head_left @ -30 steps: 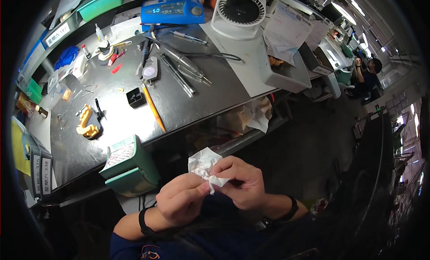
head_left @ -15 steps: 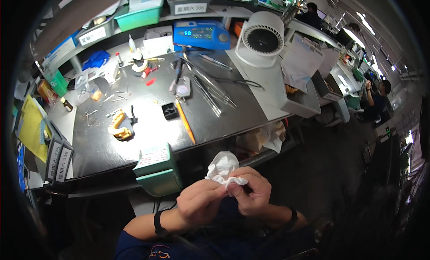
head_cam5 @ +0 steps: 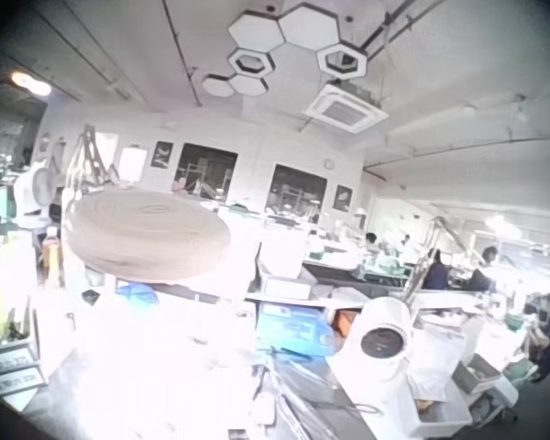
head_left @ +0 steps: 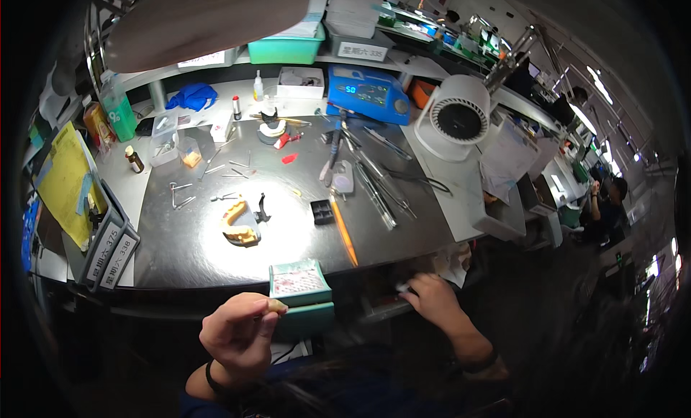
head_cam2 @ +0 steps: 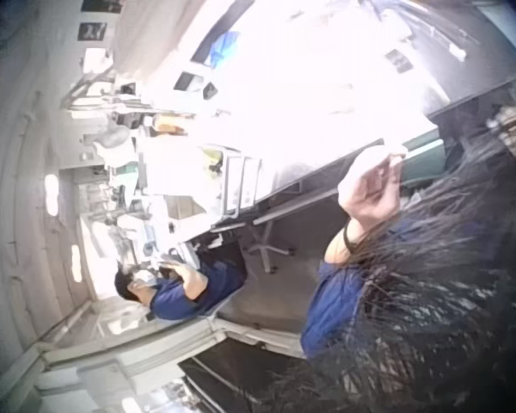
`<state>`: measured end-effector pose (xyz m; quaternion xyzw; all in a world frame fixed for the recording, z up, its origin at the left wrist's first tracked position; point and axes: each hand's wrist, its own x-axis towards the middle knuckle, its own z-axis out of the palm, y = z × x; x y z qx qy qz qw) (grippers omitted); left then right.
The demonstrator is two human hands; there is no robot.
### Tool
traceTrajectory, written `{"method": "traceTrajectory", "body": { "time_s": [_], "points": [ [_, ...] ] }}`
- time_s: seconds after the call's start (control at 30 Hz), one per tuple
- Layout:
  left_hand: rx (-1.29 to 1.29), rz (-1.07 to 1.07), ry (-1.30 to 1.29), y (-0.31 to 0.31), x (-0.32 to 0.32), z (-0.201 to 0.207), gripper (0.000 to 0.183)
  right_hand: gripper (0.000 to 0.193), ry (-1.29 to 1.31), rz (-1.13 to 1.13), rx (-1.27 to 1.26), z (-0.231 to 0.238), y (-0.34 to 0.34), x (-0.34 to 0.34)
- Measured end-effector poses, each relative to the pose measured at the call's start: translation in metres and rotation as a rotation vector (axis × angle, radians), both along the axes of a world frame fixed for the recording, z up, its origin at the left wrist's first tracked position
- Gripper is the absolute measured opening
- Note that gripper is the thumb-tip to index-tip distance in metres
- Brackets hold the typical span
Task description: The person is refining and finishing a dental mold/denture using various specialized tools at a lab bench.
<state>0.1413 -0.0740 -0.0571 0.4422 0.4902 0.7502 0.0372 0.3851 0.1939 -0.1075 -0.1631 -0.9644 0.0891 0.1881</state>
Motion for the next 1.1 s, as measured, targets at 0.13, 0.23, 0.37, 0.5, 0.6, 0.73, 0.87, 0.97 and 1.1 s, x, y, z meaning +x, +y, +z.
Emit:
{"method": "traceTrajectory", "body": {
  "time_s": [0.13, 0.23, 0.37, 0.5, 0.6, 0.73, 0.87, 0.97, 1.1],
  "points": [
    [-0.047, 0.093, -0.036, -0.009, -0.021, -0.008, 0.022, 0.023, 0.023, 0.002, 0.050, 0.053, -0.015, -0.029],
    [-0.105, 0.169, -0.033, -0.009, -0.033, -0.009, 0.018, 0.026, 0.099, 0.228, 0.362, 0.098, -0.012, -0.082],
    [-0.295, 0.262, 0.146, 0.002, -0.049, -0.006, 0.017, 0.021, 0.038, 0.515, 0.628, 0.095, 0.009, -0.140],
    [-0.470, 0.333, 0.399, 0.010, -0.058, 0.000, 0.020, 0.013, 0.062, 0.692, 0.738, 0.091, 0.021, -0.146],
    [-0.587, 0.470, 0.535, 0.011, -0.058, -0.002, 0.018, 0.012, 0.089, 0.720, 0.710, 0.105, 0.016, -0.115],
    [-0.622, 0.544, 0.468, 0.011, -0.053, -0.006, 0.018, 0.025, 0.435, 0.502, 0.147, 0.111, -0.006, -0.034],
    [-0.484, 0.591, 0.427, 0.004, -0.030, 0.002, 0.026, 0.024, 0.527, 0.327, -0.106, 0.071, -0.011, 0.039],
    [-0.336, -0.202, 0.518, 0.004, 0.011, 0.043, 0.026, 0.019, 0.532, 0.245, -0.259, 0.051, -0.012, 0.062],
    [-0.798, -0.622, 0.501, 0.081, 0.089, 0.014, 0.031, 0.018, 0.599, 0.155, -0.355, 0.020, -0.004, 0.084]
  ]
}}
